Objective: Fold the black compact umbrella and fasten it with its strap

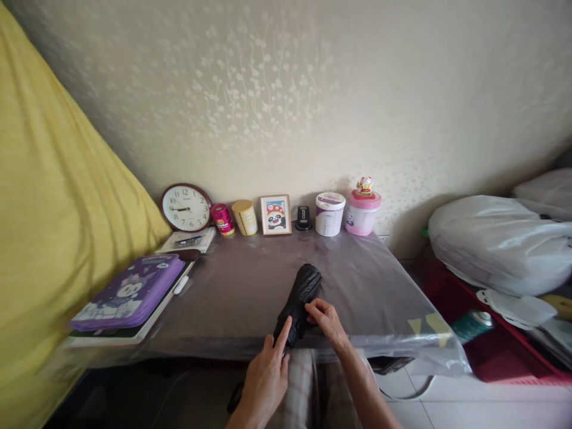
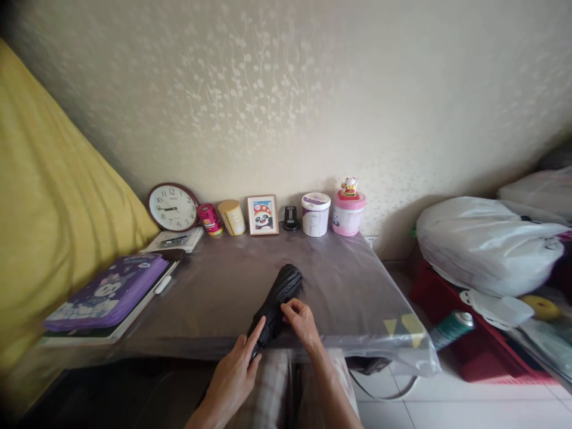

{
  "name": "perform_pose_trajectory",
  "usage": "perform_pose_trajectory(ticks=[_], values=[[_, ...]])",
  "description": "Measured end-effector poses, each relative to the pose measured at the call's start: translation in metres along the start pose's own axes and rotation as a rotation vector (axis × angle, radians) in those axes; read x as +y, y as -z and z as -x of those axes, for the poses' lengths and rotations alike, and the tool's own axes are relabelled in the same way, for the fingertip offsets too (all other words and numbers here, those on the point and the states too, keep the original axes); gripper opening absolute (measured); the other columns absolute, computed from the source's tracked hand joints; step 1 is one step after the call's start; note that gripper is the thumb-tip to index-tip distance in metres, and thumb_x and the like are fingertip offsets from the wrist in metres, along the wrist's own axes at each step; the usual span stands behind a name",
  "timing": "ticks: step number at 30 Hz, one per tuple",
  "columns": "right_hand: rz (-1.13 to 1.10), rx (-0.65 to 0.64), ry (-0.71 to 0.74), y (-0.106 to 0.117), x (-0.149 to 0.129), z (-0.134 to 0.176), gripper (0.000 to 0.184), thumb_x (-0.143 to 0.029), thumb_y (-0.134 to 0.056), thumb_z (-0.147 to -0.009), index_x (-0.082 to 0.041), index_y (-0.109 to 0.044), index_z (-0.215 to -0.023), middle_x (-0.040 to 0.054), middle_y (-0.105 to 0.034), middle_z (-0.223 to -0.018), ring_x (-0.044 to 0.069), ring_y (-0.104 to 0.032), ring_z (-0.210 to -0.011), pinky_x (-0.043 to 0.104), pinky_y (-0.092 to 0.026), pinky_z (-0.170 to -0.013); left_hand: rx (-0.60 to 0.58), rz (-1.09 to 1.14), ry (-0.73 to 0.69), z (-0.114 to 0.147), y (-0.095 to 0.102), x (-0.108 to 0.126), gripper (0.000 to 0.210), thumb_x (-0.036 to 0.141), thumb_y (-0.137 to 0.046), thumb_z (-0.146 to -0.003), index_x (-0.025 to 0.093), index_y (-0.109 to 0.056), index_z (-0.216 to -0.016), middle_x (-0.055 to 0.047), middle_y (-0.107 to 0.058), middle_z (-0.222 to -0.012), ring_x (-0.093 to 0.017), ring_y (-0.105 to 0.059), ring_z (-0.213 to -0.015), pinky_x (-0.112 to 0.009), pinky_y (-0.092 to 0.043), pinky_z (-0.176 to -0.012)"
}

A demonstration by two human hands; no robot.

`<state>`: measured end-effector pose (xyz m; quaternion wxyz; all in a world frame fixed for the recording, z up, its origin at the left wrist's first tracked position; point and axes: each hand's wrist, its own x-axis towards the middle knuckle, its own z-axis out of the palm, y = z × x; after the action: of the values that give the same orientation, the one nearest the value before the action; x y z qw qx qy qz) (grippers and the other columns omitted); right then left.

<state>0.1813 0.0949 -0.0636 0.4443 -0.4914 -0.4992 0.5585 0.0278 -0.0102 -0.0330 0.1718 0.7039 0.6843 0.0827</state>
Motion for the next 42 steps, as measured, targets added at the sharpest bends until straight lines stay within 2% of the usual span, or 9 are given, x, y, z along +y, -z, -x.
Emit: perform_pose_trajectory(ticks=[15,22,24,26,29,32,38,40,42], values=[[-0.038,-0.013,0.048,0.002,0.009,-0.001,0.030,-0.044,-0.060,-0.069,-0.017,-0.051,-0.058,-0.0047,-0.049,-0.053,0.010,-0.049,-0.052,0.021,-0.039,-0.054,0.031,0.051,-0.021,-0.002,0.001,-0.004,0.062,0.017,-0.038,-0.086,0.027,-0.013,-0.142,-0.005,-0.059,-0.102,-0.016,-0.060,-0.091,-0.022,-0.041,-0.080],[-0.036,0.011,0.051,0.002,0.012,-0.001,0.026,-0.041,-0.058,-0.068,-0.018,-0.050,-0.058,-0.0040,-0.053,-0.052,0.011,-0.053,-0.051,0.023,-0.043,-0.054,0.037,0.251,-0.047,-0.006,0.006,-0.012,0.064,0.015,-0.041,-0.083,0.027,-0.019,-0.141,-0.004,-0.049,-0.131,-0.016,-0.050,-0.114,-0.025,-0.037,-0.093],[0.019,0.018,0.052,0.002,0.011,-0.001,0.024,-0.039,-0.055,-0.069,-0.018,-0.049,-0.059,-0.0034,-0.055,-0.053,0.012,-0.055,-0.053,0.023,-0.045,-0.054,0.026,0.399,-0.040,-0.008,0.009,-0.015,0.063,0.018,-0.043,-0.082,0.028,-0.022,-0.140,-0.004,-0.053,-0.127,-0.016,-0.058,-0.102,-0.025,-0.043,-0.086],[0.125,0.043,0.030,0.002,0.008,0.001,0.019,-0.035,-0.051,-0.070,-0.019,-0.049,-0.060,-0.0029,-0.057,-0.056,0.012,-0.057,-0.054,0.022,-0.046,-0.053,-0.033,0.604,0.029,-0.010,0.010,-0.018,0.064,0.022,-0.046,-0.082,0.030,-0.022,-0.140,-0.004,-0.062,-0.111,-0.012,-0.063,-0.070,-0.023,-0.048,-0.067],[0.253,0.094,-0.022,0.005,0.003,0.002,0.012,-0.027,-0.045,-0.071,-0.019,-0.047,-0.063,-0.0030,-0.058,-0.055,0.012,-0.058,-0.051,0.020,-0.045,-0.048,-0.128,0.835,0.149,-0.014,0.010,-0.024,0.069,0.029,-0.049,-0.080,0.032,-0.016,-0.141,0.001,-0.063,-0.079,-0.007,-0.052,-0.043,-0.018,-0.041,-0.043],[0.316,0.124,-0.040,0.010,0.001,0.004,0.008,-0.023,-0.043,-0.071,-0.019,-0.047,-0.064,-0.0035,-0.056,-0.050,0.012,-0.056,-0.045,0.019,-0.042,-0.043,-0.160,0.908,0.162,-0.018,0.009,-0.033,0.070,0.031,-0.047,-0.081,0.031,-0.011,-0.141,0.005,-0.054,-0.065,-0.009,-0.053,-0.045,-0.017,-0.040,-0.041],[0.557,0.104,0.042,0.028,0.000,0.007,0.015,-0.024,-0.048,-0.070,-0.019,-0.050,-0.057,-0.0018,-0.054,-0.044,0.012,-0.054,-0.045,0.021,-0.039,-0.049,-0.164,0.928,0.158,-0.020,0.011,-0.044,0.070,0.035,-0.044,-0.084,0.032,-0.004,-0.141,0.003,-0.055,-0.071,-0.012,-0.058,-0.055,-0.021,-0.044,-0.047],[0.673,0.112,0.109,0.037,-0.002,0.007,0.019,-0.030,-0.047,-0.075,-0.019,-0.053,-0.061,-0.0003,-0.057,-0.048,0.013,-0.055,-0.047,0.022,-0.039,-0.051,-0.084,0.842,0.149,-0.017,0.011,-0.041,0.068,0.031,-0.041,-0.087,0.033,-0.001,-0.141,-0.001,-0.056,-0.082,-0.012,-0.058,-0.058,-0.022,-0.044,-0.051],[0.726,0.156,0.140,0.049,-0.005,0.006,0.025,-0.036,-0.043,-0.078,-0.019,-0.057,-0.067,0.0012,-0.061,-0.053,0.014,-0.056,-0.050,0.023,-0.039,-0.054,0.070,0.569,0.093,-0.013,0.008,-0.035,0.060,0.025,-0.035,-0.089,0.033,-0.006,-0.142,-0.005,-0.055,-0.093,-0.011,-0.058,-0.061,-0.022,-0.044,-0.056]])
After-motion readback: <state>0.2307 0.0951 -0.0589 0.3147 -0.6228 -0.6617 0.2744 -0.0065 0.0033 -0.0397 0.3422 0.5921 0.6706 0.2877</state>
